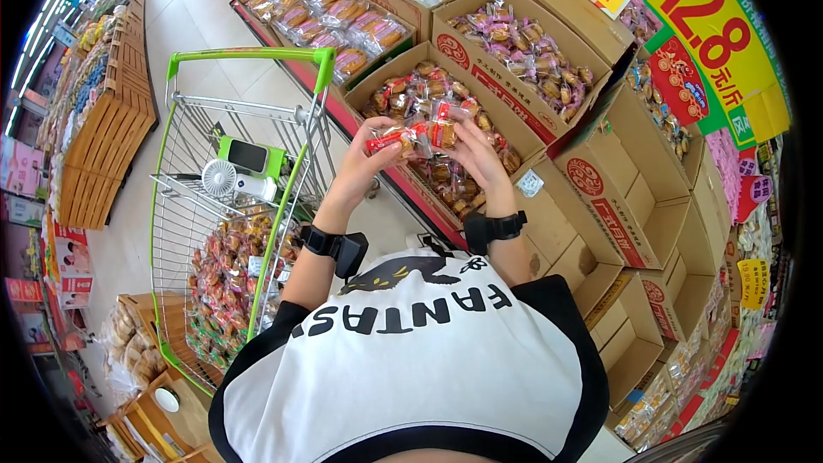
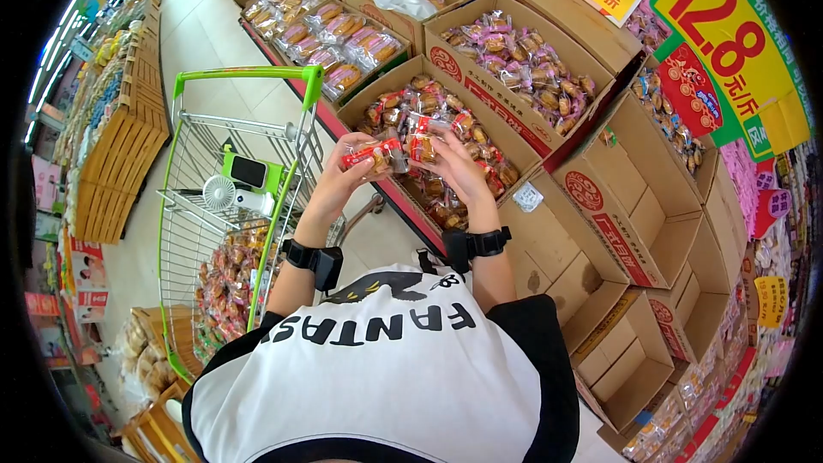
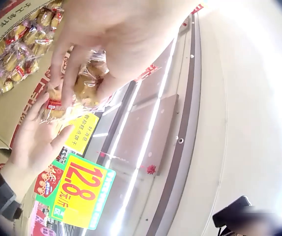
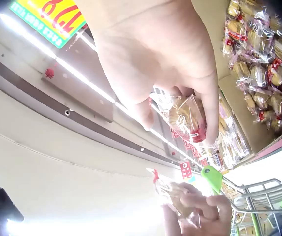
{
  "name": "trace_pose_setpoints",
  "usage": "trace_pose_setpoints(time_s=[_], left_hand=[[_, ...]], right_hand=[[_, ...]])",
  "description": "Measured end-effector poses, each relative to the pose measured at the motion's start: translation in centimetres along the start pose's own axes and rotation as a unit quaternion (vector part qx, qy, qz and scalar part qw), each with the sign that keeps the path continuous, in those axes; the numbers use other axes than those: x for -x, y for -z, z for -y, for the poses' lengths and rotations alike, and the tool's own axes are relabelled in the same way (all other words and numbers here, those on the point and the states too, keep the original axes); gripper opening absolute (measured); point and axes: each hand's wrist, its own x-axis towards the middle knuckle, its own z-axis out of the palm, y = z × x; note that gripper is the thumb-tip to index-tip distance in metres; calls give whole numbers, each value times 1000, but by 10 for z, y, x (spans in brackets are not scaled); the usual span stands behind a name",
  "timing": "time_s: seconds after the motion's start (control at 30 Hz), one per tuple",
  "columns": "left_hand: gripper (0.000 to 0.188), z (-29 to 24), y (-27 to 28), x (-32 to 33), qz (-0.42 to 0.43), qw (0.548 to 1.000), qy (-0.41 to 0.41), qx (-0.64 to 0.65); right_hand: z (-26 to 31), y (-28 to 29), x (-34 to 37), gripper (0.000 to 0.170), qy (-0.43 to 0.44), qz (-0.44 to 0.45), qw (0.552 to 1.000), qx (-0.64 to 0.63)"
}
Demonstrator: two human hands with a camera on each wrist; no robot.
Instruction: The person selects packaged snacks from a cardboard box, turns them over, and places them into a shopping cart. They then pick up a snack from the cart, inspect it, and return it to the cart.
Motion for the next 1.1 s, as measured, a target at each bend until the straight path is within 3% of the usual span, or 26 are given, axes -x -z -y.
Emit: trace_pose_setpoints(time_s=[0.1, 0.23, 0.3, 0.4, 0.63, 0.7, 1.1], left_hand=[[32, 12, 1, -5, -41, 997, -69, -10], [34, 13, -1, -7, -68, 996, -65, 7], [31, 19, 5, -10, -92, 993, -47, -51], [26, 19, -2, -8, -118, 990, -67, -26], [23, 22, -2, -7, -121, 982, -79, -122], [22, 28, 1, -9, -150, 963, -91, -207], [24, 36, 4, -11, -140, 965, -63, -211]], right_hand=[[-9, -3, -4, 32, -4, -5, 1000, -12], [-15, -8, -7, 36, -38, 58, 997, -26], [-18, -13, -6, 39, -42, 56, 997, -20], [-19, -23, -4, 46, -51, 59, 997, -10], [-32, -21, -9, 54, -65, 25, 992, 106], [-34, -20, -9, 54, -69, 15, 990, 120], [-31, -24, -7, 58, -38, 17, 989, 143]])
